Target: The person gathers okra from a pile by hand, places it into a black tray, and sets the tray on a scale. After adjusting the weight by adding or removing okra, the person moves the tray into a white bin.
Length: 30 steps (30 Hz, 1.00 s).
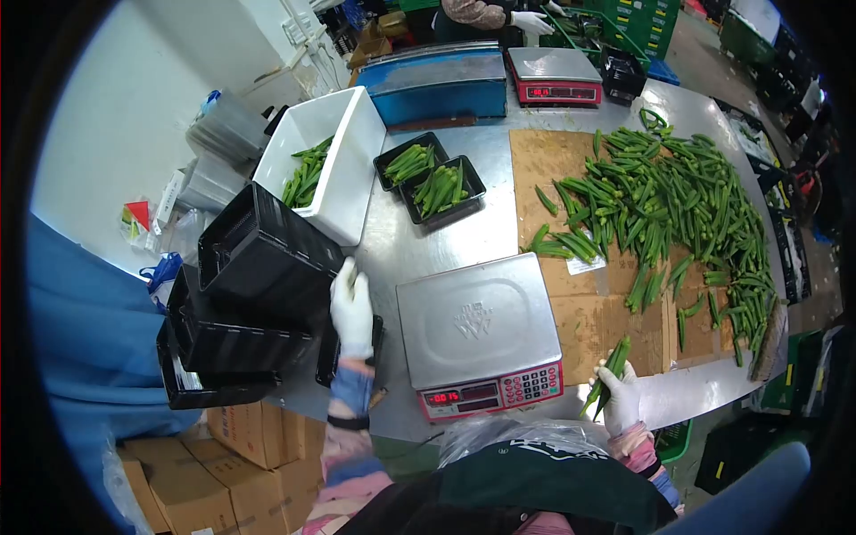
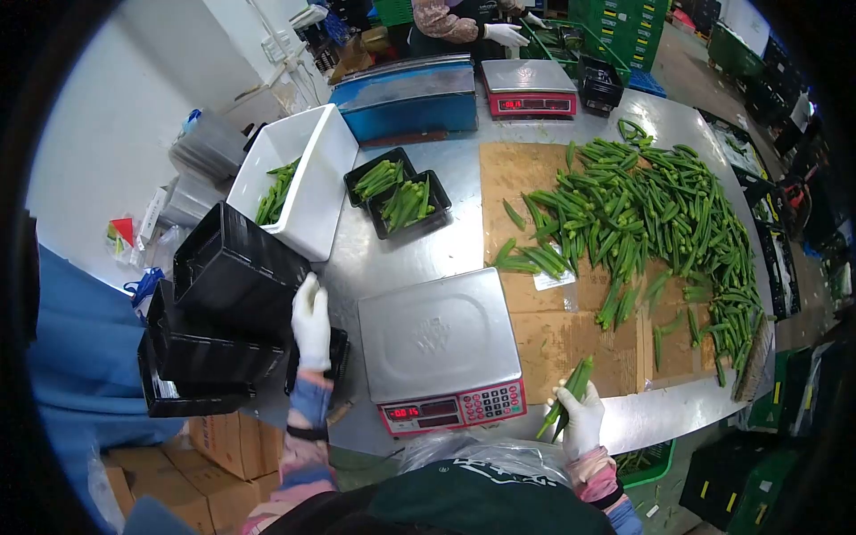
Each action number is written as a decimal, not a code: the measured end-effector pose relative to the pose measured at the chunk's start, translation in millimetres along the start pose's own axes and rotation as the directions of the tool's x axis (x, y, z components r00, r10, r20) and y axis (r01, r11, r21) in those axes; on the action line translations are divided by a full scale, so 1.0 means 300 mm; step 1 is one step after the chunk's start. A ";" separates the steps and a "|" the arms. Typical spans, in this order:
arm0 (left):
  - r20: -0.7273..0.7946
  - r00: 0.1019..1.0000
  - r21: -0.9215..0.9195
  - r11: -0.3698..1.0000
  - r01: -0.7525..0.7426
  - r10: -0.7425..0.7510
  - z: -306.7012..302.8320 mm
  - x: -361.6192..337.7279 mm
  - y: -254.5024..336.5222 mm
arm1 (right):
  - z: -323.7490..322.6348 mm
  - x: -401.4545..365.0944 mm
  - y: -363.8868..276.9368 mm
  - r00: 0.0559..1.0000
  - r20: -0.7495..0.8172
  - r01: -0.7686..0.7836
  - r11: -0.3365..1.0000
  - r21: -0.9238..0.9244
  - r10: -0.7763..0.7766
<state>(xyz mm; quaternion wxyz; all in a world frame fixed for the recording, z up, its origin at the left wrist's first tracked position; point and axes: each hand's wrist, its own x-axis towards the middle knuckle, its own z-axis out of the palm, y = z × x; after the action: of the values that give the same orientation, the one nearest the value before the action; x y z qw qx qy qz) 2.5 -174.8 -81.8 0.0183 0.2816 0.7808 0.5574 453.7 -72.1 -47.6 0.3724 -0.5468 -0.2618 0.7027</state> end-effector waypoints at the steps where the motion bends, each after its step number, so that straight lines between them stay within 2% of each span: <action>1: -0.021 0.999 0.192 0.981 -0.035 0.039 -0.059 -0.071 -0.018 | -0.040 0.011 0.027 0.996 0.087 0.014 0.996 -0.092 -0.006; 2: -0.031 0.996 0.375 0.924 -0.069 0.087 -0.117 -0.141 -0.039 | -0.046 0.000 0.033 0.975 0.188 -0.093 0.989 -0.115 0.114; 4: 0.000 0.999 0.489 0.871 -0.037 0.043 -0.179 -0.289 -0.126 | -0.060 -0.042 0.045 0.871 0.365 -0.285 0.943 -0.173 0.330; 6: 0.169 0.976 0.634 0.773 -0.004 -0.134 -0.226 -0.411 -0.237 | -0.039 -0.085 0.042 0.734 0.438 -0.450 0.855 -0.258 0.519; 8: 0.136 0.989 0.576 0.817 -0.029 -0.061 -0.228 -0.473 -0.276 | -0.049 -0.086 0.070 0.647 0.518 -0.411 0.828 -0.383 0.560; 10: 0.073 0.993 0.542 0.840 0.041 -0.095 -0.224 -0.480 -0.301 | -0.045 -0.077 0.091 0.666 0.517 -0.279 0.822 -0.496 0.537; 12: 0.126 0.942 0.335 0.908 0.254 -0.310 -0.260 -0.436 -0.459 | -0.033 -0.095 0.057 0.715 0.509 -0.197 0.836 -0.512 0.480; 14: 0.189 0.921 0.037 0.939 0.341 -0.342 -0.286 -0.424 -0.367 | -0.055 -0.086 0.090 0.762 0.484 -0.260 0.888 -0.379 0.429; 16: 0.160 0.932 -0.022 0.943 0.333 -0.326 -0.292 -0.423 -0.313 | -0.079 -0.076 0.094 0.810 0.434 -0.286 0.912 -0.293 0.394; 18: -0.071 0.966 0.030 0.968 0.250 -0.247 -0.278 -0.420 -0.378 | -0.107 -0.061 0.110 0.839 0.409 -0.294 0.932 -0.213 0.358; 20: -0.233 0.972 0.401 0.910 0.108 -0.013 -0.282 -0.417 -0.329 | -0.133 -0.042 0.121 0.856 0.409 -0.283 0.948 -0.144 0.317; 21: -0.290 0.946 0.473 0.881 0.010 0.145 -0.274 -0.425 -0.289 | -0.132 -0.062 0.095 0.871 0.402 -0.235 0.958 -0.161 0.282; 22: -0.242 0.928 0.645 0.761 -0.066 0.285 -0.260 -0.436 -0.149 | -0.139 -0.059 0.095 0.878 0.398 -0.223 0.964 -0.146 0.264; 24: -0.179 0.890 0.694 0.695 -0.187 0.418 -0.210 -0.453 -0.005 | -0.159 -0.036 0.110 0.888 0.396 -0.199 0.972 -0.124 0.233; 26: -0.116 0.819 0.568 0.714 -0.409 0.561 -0.100 -0.500 0.136 | -0.180 -0.015 0.121 0.874 0.419 -0.215 0.969 -0.120 0.246; 27: -0.040 0.865 0.471 0.773 -0.425 0.500 -0.029 -0.541 0.229 | -0.190 -0.005 0.126 0.861 0.437 -0.243 0.965 -0.098 0.261; 28: 0.171 0.863 0.413 0.760 -0.501 0.476 0.012 -0.567 0.265 | -0.200 0.005 0.120 0.847 0.456 -0.270 0.960 -0.075 0.274; 30: 0.553 0.774 0.458 0.662 -0.593 0.310 0.070 -0.588 0.262 | -0.233 0.000 0.080 0.853 0.440 -0.284 0.957 -0.064 0.282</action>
<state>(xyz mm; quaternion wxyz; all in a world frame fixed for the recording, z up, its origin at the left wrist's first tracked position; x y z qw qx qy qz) 191.1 -220.7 -70.8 -0.0455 0.5766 0.7947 0.1844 515.4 -88.8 -84.6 0.1964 -0.4037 -0.2555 0.8563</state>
